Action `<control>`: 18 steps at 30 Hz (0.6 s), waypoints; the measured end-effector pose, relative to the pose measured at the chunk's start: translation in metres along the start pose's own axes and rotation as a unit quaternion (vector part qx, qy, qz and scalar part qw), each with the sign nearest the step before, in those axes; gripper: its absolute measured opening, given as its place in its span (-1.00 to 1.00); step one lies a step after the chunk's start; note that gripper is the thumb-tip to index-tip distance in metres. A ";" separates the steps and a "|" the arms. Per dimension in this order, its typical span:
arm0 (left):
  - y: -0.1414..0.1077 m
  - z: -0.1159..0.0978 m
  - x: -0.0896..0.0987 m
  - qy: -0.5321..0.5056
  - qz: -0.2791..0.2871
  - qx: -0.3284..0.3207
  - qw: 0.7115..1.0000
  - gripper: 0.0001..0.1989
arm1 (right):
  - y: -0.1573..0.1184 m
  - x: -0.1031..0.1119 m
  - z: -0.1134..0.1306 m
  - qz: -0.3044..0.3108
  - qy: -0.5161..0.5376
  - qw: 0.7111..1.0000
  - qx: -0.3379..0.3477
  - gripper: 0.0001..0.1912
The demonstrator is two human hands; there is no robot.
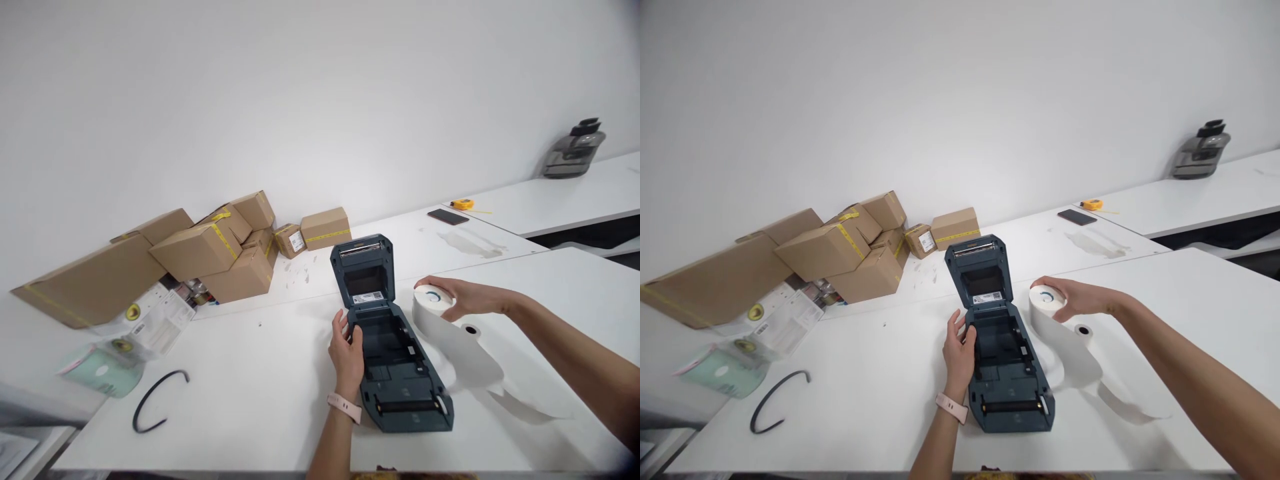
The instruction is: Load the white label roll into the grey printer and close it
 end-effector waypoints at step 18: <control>0.001 0.002 -0.001 0.009 0.008 0.001 1.000 -0.52 | -0.054 -0.018 -0.092 -0.085 0.157 0.983 -0.046 -0.52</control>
Point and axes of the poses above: each hand's wrist, its own y-axis towards the middle knuckle, its own x-axis out of the back of the hand, z = x × y, the point moved 5 cm from there along y, towards the middle knuckle, and after that the axes turned 3 degrees about y, right-handed, at the moved point
